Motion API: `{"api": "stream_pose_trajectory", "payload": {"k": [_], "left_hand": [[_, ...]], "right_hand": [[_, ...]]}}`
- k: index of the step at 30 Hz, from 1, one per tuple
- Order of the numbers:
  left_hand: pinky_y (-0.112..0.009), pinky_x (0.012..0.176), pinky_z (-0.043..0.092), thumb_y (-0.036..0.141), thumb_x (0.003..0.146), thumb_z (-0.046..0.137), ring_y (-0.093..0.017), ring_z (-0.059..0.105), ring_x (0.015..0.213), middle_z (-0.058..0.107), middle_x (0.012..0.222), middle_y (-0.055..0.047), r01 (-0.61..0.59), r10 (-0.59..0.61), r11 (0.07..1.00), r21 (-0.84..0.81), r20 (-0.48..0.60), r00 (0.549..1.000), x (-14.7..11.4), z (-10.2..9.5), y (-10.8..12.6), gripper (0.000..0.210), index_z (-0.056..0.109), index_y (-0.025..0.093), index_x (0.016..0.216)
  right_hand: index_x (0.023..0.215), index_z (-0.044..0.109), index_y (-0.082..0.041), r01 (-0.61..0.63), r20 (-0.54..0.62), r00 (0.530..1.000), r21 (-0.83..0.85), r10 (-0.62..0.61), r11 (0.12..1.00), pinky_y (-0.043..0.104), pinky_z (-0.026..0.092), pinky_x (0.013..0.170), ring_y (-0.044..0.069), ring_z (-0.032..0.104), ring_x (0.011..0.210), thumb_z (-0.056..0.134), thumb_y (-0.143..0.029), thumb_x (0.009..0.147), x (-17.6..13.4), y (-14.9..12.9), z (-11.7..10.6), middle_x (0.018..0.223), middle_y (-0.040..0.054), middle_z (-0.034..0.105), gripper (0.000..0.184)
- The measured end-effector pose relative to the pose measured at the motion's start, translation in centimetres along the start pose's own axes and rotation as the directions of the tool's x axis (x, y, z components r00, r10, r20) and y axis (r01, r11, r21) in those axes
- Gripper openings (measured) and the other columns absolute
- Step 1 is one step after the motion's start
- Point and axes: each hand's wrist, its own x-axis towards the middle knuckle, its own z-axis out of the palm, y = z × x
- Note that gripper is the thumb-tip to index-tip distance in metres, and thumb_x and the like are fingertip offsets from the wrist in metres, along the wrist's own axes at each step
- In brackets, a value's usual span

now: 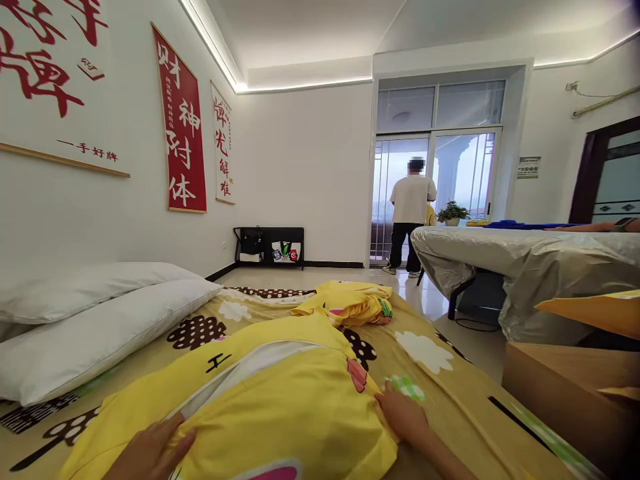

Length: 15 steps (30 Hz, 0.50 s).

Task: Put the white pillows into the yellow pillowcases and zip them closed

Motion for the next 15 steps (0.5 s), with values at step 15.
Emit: {"api": "stream_pose_trajectory", "payload": {"k": [15], "left_hand": [[-0.023,0.060,0.034,0.060,0.085,0.036,-0.015,0.047,0.063,0.051,0.063,0.001,-0.140,0.121,0.966,-0.218,-0.098,0.988,1.5,-4.7,7.3,0.047,0.048,0.019,0.065]], "right_hand": [[0.116,0.060,-0.020,0.348,-0.073,0.936,0.018,-0.346,0.937,0.043,0.039,0.098,0.028,0.054,0.117,0.050,-0.026,0.084,-0.7,-6.1,-9.9,0.124,0.0128,0.060,0.035]]}}
